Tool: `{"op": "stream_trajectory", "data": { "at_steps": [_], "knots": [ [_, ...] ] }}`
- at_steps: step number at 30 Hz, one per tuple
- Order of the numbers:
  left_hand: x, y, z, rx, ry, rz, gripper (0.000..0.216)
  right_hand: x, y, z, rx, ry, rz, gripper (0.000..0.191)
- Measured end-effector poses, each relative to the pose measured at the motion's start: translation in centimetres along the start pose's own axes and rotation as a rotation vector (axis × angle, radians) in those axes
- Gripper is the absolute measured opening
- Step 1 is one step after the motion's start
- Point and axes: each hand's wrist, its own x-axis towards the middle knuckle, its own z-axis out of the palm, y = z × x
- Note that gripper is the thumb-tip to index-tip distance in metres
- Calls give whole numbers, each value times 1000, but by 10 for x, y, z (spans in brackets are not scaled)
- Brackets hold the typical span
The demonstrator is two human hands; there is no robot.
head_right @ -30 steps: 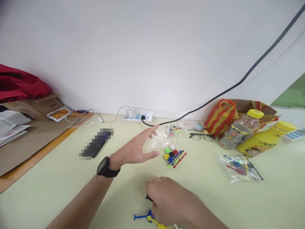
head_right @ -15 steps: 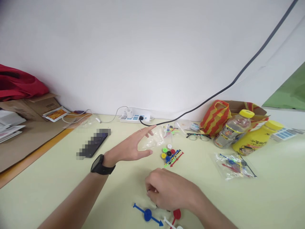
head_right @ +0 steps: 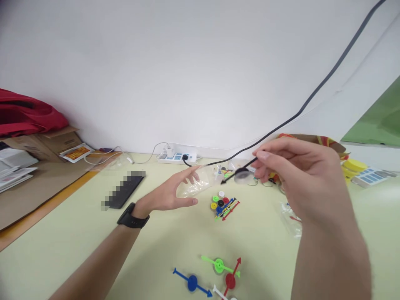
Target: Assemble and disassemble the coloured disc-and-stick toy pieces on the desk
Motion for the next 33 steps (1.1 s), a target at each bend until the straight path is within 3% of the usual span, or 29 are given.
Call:
{"op": "stream_trajectory", "data": {
  "at_steps": [3, 10, 17, 20, 24, 26, 29, 31, 33],
  "knots": [
    [0, 1, -1, -37, -4, 18, 93, 10, 19, 4, 93, 46, 95, 8],
    [2, 9, -5, -98, -37, 33, 90, 15, 44, 31, 60, -180, 169, 27],
    [2, 14, -6, -133, -94, -5, 83, 15, 56, 43, -323, -246, 30, 29],
    [1, 13, -7, -115, -104, -41, 83, 15, 58, 40, -474, -361, -5, 27],
    [1, 5, -9, -154, -126, -108, 80, 14, 56, 29, -639, -398, 1, 24],
    [1, -3, -9, -179, -131, -147, 78, 10, 55, 24, -728, -533, 30, 23],
    [2, -13, -8, -196, -137, -190, 78, -1, 56, 30, -815, -936, 80, 16],
    [2, -17, -8, -206, -149, -216, 79, -13, 58, 47, -813, -1229, 99, 11],
    [2, -19, -7, -205, -164, -244, 79, -27, 63, 71, -836, -1463, 126, 22]
  ]
}}
